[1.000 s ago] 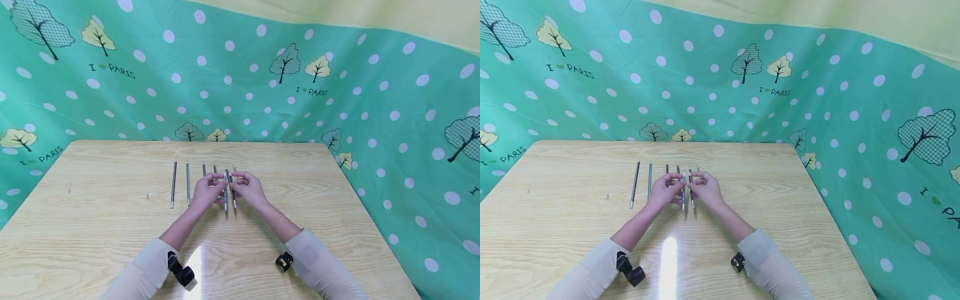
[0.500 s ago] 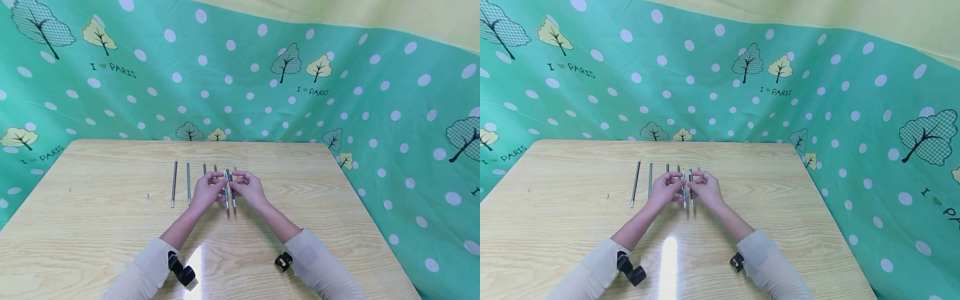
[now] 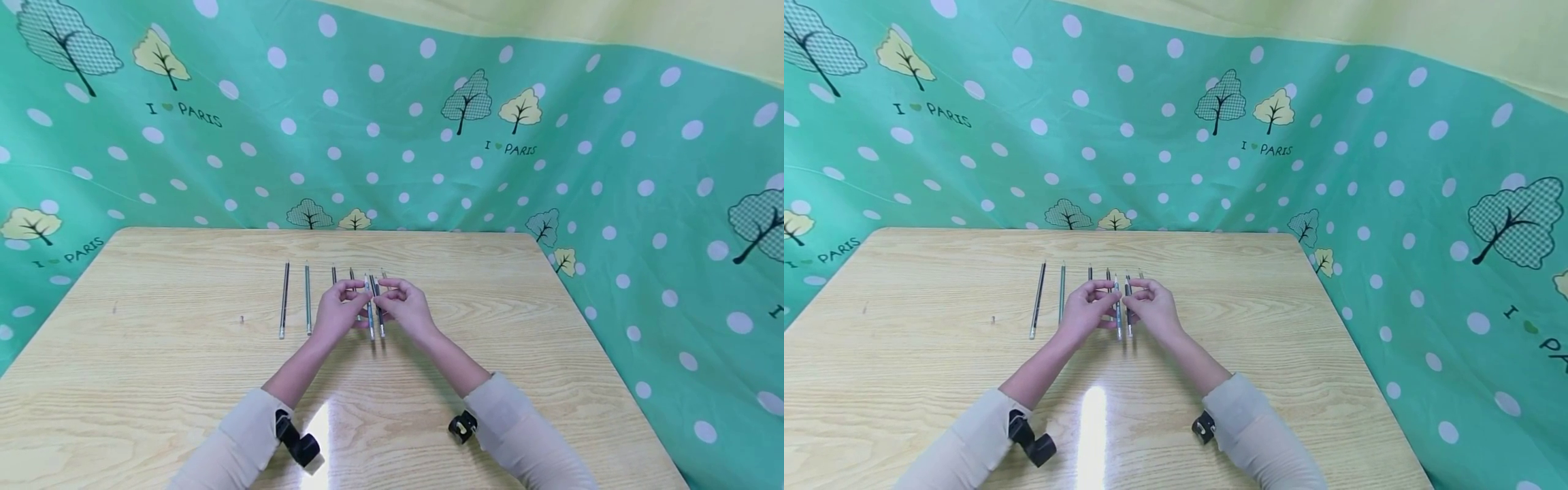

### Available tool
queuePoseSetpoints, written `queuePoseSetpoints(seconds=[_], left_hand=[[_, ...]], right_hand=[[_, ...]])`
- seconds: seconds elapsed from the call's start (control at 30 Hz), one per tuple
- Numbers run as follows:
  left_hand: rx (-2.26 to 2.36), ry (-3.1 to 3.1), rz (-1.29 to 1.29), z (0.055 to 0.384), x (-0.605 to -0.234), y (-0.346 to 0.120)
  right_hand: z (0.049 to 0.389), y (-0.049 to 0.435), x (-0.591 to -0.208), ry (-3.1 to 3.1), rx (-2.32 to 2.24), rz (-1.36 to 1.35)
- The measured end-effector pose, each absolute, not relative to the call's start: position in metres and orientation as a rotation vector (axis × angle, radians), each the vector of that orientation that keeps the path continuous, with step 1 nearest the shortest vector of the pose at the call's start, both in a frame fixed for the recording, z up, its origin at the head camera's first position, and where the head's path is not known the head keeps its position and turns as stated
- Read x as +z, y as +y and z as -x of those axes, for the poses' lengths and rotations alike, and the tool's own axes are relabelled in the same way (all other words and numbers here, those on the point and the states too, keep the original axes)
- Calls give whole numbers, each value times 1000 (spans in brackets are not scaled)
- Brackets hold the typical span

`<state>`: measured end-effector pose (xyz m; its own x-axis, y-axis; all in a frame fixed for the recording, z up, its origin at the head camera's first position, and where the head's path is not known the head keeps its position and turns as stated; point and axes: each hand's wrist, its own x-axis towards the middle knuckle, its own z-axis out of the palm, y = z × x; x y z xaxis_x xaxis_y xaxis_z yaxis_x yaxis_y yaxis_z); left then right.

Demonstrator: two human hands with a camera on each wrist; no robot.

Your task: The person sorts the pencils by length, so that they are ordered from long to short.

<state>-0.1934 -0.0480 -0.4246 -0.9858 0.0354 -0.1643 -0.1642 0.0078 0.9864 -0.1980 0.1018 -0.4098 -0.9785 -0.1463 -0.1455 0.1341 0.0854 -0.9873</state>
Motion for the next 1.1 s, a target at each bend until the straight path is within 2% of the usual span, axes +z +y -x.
queuePoseSetpoints(seconds=[0.53,1.1], left_hand=[[2067,2144,168,203,-425,-37],[2045,2198,117,228,-435,-2]], right_hand=[[202,113,-411,2242,-2018,-55],[206,132,-399,2241,-2083,-102]])
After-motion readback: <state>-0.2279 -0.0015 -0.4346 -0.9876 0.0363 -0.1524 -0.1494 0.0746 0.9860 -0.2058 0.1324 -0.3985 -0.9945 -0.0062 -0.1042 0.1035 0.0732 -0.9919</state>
